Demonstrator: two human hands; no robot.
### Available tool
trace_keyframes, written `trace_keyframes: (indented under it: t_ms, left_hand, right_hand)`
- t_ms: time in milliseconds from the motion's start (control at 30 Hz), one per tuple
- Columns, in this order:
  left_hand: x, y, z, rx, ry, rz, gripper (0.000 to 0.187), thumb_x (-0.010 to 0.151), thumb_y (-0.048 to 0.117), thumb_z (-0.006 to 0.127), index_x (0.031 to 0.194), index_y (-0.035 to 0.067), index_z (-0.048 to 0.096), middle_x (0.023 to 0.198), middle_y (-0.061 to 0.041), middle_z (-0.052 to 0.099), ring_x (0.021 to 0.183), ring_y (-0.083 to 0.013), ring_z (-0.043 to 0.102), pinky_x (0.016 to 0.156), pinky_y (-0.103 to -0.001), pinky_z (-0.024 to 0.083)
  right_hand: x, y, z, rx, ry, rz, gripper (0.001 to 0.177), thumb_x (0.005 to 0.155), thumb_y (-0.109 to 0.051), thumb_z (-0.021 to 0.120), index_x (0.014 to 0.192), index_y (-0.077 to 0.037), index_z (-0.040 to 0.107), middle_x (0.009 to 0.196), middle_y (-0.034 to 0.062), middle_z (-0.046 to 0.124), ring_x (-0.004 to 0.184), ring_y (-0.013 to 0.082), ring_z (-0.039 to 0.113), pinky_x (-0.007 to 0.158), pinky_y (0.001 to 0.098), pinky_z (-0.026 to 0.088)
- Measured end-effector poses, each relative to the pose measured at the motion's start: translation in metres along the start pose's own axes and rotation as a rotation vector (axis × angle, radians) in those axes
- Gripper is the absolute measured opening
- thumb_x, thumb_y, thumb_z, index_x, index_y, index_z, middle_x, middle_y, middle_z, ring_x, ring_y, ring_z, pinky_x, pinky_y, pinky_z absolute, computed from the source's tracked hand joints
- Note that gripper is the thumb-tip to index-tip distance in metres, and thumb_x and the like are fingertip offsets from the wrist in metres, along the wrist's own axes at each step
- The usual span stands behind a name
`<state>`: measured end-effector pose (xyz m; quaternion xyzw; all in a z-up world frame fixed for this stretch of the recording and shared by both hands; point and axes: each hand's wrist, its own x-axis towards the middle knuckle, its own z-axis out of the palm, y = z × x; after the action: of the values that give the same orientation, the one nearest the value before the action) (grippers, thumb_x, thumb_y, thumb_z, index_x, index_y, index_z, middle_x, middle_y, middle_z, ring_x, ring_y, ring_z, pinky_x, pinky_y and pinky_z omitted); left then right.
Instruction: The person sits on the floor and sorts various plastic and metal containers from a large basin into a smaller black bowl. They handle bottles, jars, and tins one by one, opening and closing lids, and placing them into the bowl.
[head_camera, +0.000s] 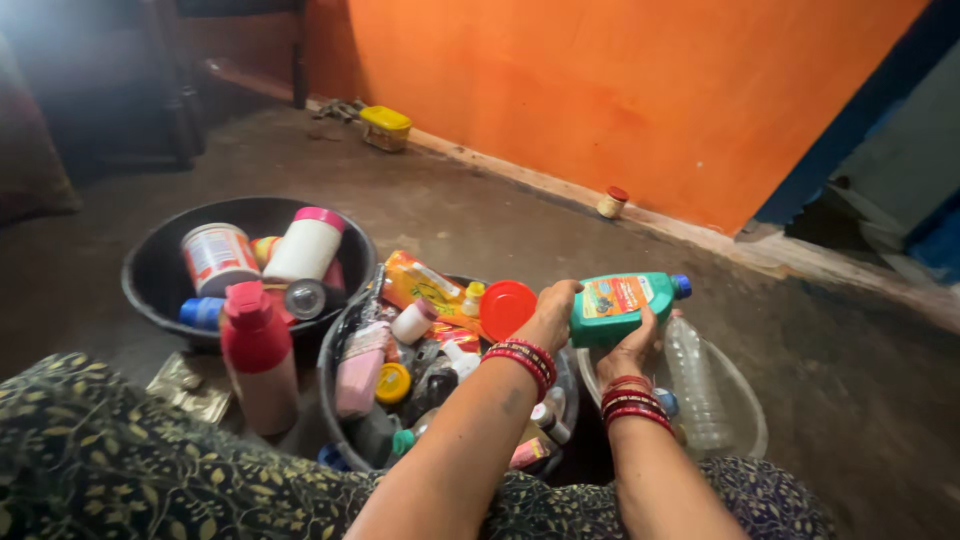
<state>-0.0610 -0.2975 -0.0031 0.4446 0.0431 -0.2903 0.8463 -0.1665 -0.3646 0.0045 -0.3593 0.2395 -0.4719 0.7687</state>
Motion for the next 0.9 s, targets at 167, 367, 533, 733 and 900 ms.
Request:
trace_keyframes:
  t_ms: [167, 367, 533, 733, 900]
  left_hand:
    - [-0.003, -0.019, 0.021, -0.038, -0.13, -0.122, 0.045, 0.096, 0.027, 0.058, 0.125, -0.007, 0.061, 0.119, -0.022, 0.071, 0.101, -0.0328, 0.072, 0.085, -0.049, 0.058]
    - [-0.006, -0.04, 0.038, 0.144, -0.149, -0.28, 0.055, 0.1, 0.049, 0.049, 0.134, 0.006, 0.059, 0.134, -0.018, 0.061, 0.129, -0.0411, 0.052, 0.104, -0.073, 0.032]
    - [0.003, -0.06, 0.043, 0.182, -0.241, -0.34, 0.063, 0.097, 0.054, 0.044, 0.143, 0.011, 0.05, 0.15, -0.02, 0.055, 0.138, -0.0434, 0.049, 0.109, -0.076, 0.022]
    - [0.011, -0.072, 0.037, 0.277, -0.255, -0.295, 0.083, 0.099, 0.06, 0.04, 0.163, 0.01, 0.019, 0.17, -0.016, 0.017, 0.155, -0.0409, 0.013, 0.116, -0.076, 0.017]
    - [0.028, -0.081, 0.027, 0.287, -0.288, -0.314, 0.09, 0.096, 0.063, 0.039, 0.158, 0.0, 0.022, 0.167, -0.016, 0.024, 0.154, -0.0392, 0.024, 0.114, -0.072, 0.019]
  right_hand:
    - [0.003, -0.018, -0.007, -0.047, 0.247, 0.104, 0.074, 0.077, -0.041, 0.076, 0.136, -0.005, 0.051, 0.122, 0.0168, 0.066, 0.101, 0.0326, 0.072, 0.082, 0.0529, 0.062]
    - [0.036, -0.013, -0.035, -0.065, 0.29, 0.021, 0.08, 0.077, -0.032, 0.081, 0.139, -0.001, 0.04, 0.128, 0.02, 0.061, 0.106, 0.0352, 0.071, 0.085, 0.0543, 0.062]
    - [0.048, -0.005, -0.056, -0.175, 0.285, -0.029, 0.076, 0.075, -0.017, 0.077, 0.14, -0.005, 0.039, 0.132, 0.0174, 0.058, 0.113, 0.0341, 0.067, 0.091, 0.052, 0.06]
    - [0.049, 0.009, -0.075, -0.338, 0.245, -0.078, 0.082, 0.071, -0.006, 0.077, 0.141, -0.007, 0.036, 0.134, 0.0169, 0.056, 0.116, 0.0329, 0.065, 0.096, 0.0467, 0.057]
    - [0.078, 0.043, -0.091, -0.418, 0.151, -0.161, 0.081, 0.069, -0.003, 0.081, 0.137, -0.003, 0.038, 0.129, 0.0163, 0.055, 0.113, 0.0307, 0.063, 0.096, 0.0449, 0.056]
